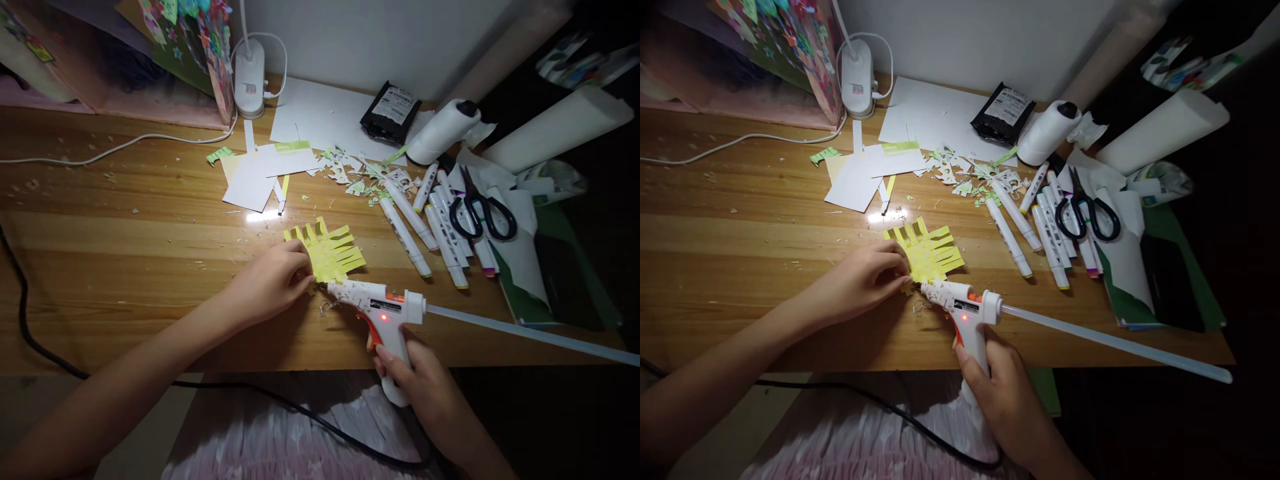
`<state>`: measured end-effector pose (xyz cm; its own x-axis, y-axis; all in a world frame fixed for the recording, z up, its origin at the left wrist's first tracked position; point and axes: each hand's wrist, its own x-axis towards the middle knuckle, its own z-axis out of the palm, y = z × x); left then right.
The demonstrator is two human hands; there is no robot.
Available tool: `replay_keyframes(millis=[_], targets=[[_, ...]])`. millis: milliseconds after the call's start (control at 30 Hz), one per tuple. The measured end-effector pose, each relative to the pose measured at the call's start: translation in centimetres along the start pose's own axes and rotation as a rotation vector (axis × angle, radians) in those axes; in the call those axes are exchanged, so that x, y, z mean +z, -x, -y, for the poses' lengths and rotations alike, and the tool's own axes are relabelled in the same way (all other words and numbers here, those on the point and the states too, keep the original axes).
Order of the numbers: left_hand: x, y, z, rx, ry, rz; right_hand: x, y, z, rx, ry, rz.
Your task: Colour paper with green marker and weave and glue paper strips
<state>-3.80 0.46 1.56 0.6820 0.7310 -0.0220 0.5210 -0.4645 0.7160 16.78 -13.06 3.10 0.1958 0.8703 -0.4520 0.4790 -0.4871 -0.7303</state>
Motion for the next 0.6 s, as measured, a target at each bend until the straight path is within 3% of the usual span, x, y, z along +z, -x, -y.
replay_keyframes(millis=[367,600], targets=[[0.4,0.2,-0.2,-0.036,-0.047,-0.01,-0.9,0.6,0.3,0.137,-0.206,0.044],[0.4,0.3,-0.3,-0.059,-0.009,-0.006,-1.6,0.1,-1.4,0.04,-0.401,-0.063]])
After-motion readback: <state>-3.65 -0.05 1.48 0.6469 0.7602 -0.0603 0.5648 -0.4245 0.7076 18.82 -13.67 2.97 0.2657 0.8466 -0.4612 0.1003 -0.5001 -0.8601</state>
